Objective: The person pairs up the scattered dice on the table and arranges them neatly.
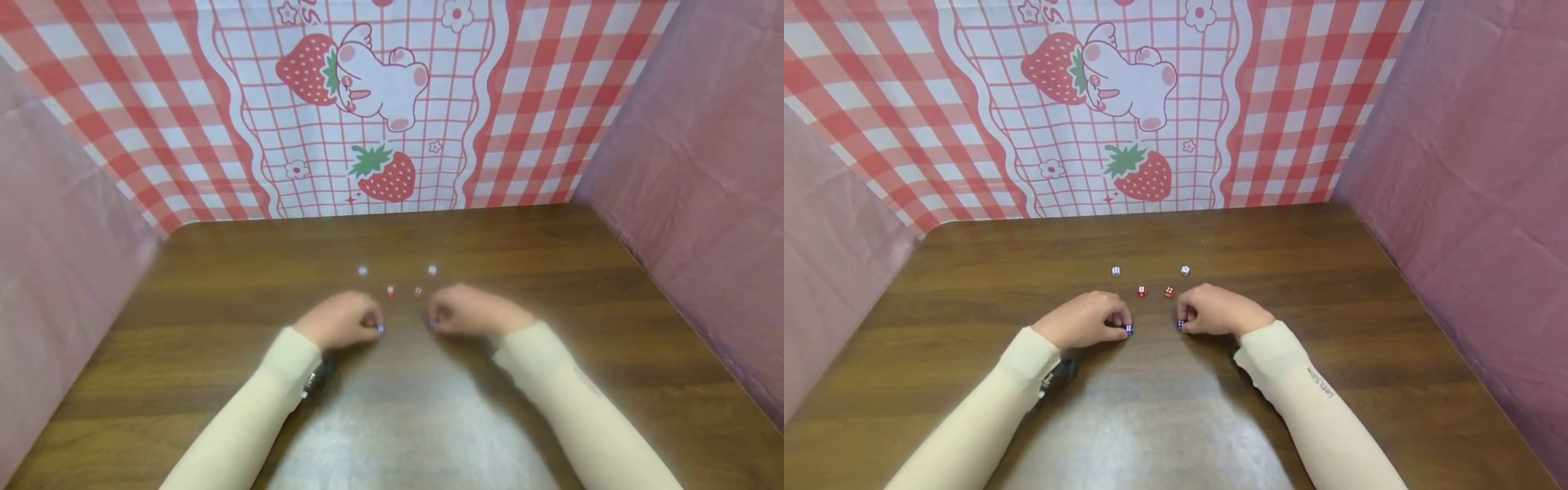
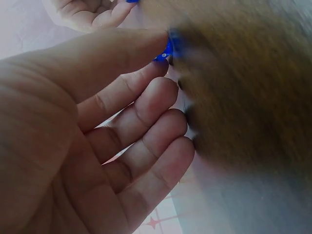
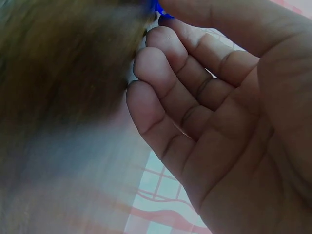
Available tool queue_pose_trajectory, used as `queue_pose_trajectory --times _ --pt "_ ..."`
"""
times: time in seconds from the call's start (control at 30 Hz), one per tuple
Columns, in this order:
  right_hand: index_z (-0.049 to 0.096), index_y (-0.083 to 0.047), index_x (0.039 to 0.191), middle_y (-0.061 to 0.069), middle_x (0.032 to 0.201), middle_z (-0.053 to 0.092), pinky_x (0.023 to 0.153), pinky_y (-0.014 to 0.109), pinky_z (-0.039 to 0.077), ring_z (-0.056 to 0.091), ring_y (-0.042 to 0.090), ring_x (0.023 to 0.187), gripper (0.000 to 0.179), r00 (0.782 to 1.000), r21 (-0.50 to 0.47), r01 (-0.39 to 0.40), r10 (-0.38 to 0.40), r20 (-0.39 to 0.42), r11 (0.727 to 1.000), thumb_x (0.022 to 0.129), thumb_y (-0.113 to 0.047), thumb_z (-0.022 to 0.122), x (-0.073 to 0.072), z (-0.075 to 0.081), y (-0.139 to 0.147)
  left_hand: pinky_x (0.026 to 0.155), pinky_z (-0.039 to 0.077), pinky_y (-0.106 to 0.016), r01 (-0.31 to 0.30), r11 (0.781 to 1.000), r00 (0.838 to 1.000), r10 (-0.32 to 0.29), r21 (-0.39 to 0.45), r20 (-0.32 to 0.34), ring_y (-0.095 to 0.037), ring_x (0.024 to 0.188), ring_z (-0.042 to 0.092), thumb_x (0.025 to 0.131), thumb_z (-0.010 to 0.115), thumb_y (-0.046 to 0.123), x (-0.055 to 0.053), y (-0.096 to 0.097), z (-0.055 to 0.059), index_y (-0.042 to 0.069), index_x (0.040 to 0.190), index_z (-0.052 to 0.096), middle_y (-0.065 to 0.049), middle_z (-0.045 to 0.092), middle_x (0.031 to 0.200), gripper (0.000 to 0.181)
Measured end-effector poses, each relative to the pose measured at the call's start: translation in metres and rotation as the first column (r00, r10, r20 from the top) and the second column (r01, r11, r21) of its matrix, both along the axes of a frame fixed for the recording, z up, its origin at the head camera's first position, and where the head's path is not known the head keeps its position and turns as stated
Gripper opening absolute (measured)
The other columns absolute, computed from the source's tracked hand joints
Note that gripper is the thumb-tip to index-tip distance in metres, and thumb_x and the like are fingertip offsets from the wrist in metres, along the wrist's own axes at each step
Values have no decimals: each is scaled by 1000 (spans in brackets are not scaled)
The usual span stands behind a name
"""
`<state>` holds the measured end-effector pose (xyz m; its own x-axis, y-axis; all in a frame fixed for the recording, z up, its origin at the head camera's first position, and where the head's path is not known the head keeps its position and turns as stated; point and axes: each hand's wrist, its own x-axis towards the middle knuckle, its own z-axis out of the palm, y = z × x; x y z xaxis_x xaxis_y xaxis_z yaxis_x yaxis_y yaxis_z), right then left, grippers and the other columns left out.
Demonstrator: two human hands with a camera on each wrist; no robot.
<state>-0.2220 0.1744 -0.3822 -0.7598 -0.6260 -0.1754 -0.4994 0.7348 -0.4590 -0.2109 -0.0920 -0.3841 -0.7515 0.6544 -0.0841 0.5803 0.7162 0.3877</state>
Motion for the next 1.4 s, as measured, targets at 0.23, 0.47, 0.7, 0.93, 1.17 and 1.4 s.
queue_pose_trajectory --times 0.23,0.47,0.7,0.93,1.17,1.4 --pt "63 -25 85 -14 79 60 68 24 51 58 5 73 13 1000 9 -1 1 -4 1000 81 -15 70 1 2 0 77 50 -24 2 1000 1000 -3 -18 -19 -2 79 57 82 72 29 1 1 1 24 89 68 14 63 86 10" --pt "64 -27 85 -16 79 60 70 23 50 57 3 74 12 1000 9 -28 29 -11 1000 80 -18 71 4 3 -3 77 50 -24 12 1000 999 -13 -27 -34 -3 80 57 82 72 29 3 3 -1 24 89 68 14 63 86 10" --pt "64 -26 86 -16 80 60 69 22 50 56 3 73 12 1000 15 -24 24 -10 1000 79 -20 72 5 2 -4 77 50 -24 17 1000 999 -17 -24 -27 -3 79 57 81 73 28 4 3 1 23 90 68 14 62 86 11" --pt "63 -26 85 -16 78 59 68 22 50 57 3 73 13 1000 15 -13 14 -3 1000 80 -20 73 5 4 -3 76 50 -24 17 1000 999 -17 -17 -31 -3 78 56 80 74 28 4 2 1 23 90 68 13 62 85 13" --pt "62 -25 83 -14 77 59 67 23 50 56 4 72 12 999 16 -29 30 -24 999 80 -18 72 7 6 -3 76 50 -23 11 1000 999 -12 -24 -46 -2 78 56 81 73 28 5 3 0 23 89 67 14 61 85 12" --pt "63 -25 84 -14 78 60 68 23 50 56 4 72 11 1000 23 -25 25 -15 999 81 -20 72 9 6 -3 75 50 -23 23 999 998 -24 -22 -56 -3 77 56 81 73 28 5 5 -2 23 86 67 13 62 84 9"
